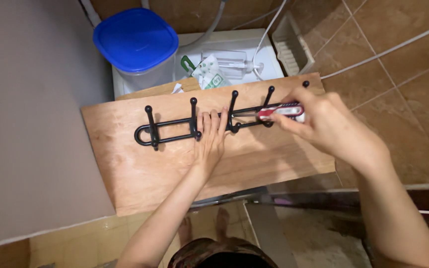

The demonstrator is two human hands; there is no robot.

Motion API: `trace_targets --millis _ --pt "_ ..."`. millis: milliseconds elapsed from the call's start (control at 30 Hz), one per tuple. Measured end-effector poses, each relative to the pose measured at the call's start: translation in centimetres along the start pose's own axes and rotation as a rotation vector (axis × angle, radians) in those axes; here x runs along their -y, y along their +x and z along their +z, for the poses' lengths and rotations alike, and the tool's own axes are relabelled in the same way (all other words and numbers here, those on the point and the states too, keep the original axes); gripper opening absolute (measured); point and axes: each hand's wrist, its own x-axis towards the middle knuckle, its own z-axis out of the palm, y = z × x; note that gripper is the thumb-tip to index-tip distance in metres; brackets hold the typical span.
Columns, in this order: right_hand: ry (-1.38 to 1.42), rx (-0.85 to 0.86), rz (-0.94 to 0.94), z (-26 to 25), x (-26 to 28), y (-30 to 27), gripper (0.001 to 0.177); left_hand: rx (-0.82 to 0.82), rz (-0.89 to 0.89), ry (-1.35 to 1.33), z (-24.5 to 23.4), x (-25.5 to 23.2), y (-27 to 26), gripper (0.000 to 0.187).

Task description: Installing a black metal hook rack onto a wooden board attached to a bathroom door using a screwdriver.

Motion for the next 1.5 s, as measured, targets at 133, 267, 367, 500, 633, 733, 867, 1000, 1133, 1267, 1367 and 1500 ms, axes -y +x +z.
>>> trace_targets --millis 133,267,367,500,633,733,867,1000,1133,1267,1367,1500 --pt "0.001 -0.036 0.034 -0.9 1.8 -1.6 0.035 -0.053 -0.029 -0.003 0.3 -0.2 0.0 0.069" --pt "-0.044 -0.132 -0.371 1.0 -1.3 -1.9 0.038 -0.02 -0.047 0.06 -1.1 -0.4 0.5 0.074" --pt "-0.057 -0.282 -0.623 1.0 -2.0 -0.8 0.061 -0.076 -0.018 0.168 -2.8 -0.2 0.4 0.072" --pt "-0.054 -0.244 -0.572 -0.1 0.1 0.1 0.047 -0.017 -0.057 0.061 0.0 0.1 0.7 0.075" --pt "0.021 -0.293 -0.474 0.2 0.2 0.7 0.031 -0.046 -0.077 0.065 0.2 0.0 0.7 0.072" --pt "-0.112 -0.075 -0.12 -1.2 2.6 0.9 0.032 -0.039 -0.078 0.048 -0.7 -0.1 0.9 0.073" --pt "-0.174 -0.078 -0.05 -0.9 0.4 0.6 0.041 -0.092 -0.054 0.065 -0.8 -0.3 0.3 0.072" --pt "-0.047 -0.209 -0.53 -1.3 0.0 0.1 0.025 -0.035 -0.073 0.01 -1.7 -0.4 0.7 0.07" --pt "-0.115 -0.134 -0.562 -1.5 1.1 1.2 0.027 -0.018 -0.063 0.068 -1.3 -0.2 0.8 0.073" --pt "-0.334 0.212 -0.105 -1.7 1.5 3.0 0.026 -0.045 -0.032 0.115 -0.7 -0.1 0.3 0.072" --pt "-0.002 -0.11 -0.509 -0.9 -0.4 3.7 0.035 -0.046 -0.002 0.095 0.2 0.1 0.2 0.072" --pt "0.014 -0.162 -0.47 -0.5 0.6 2.8 0.039 -0.061 -0.001 0.099 0.1 0.1 -0.1 0.071"
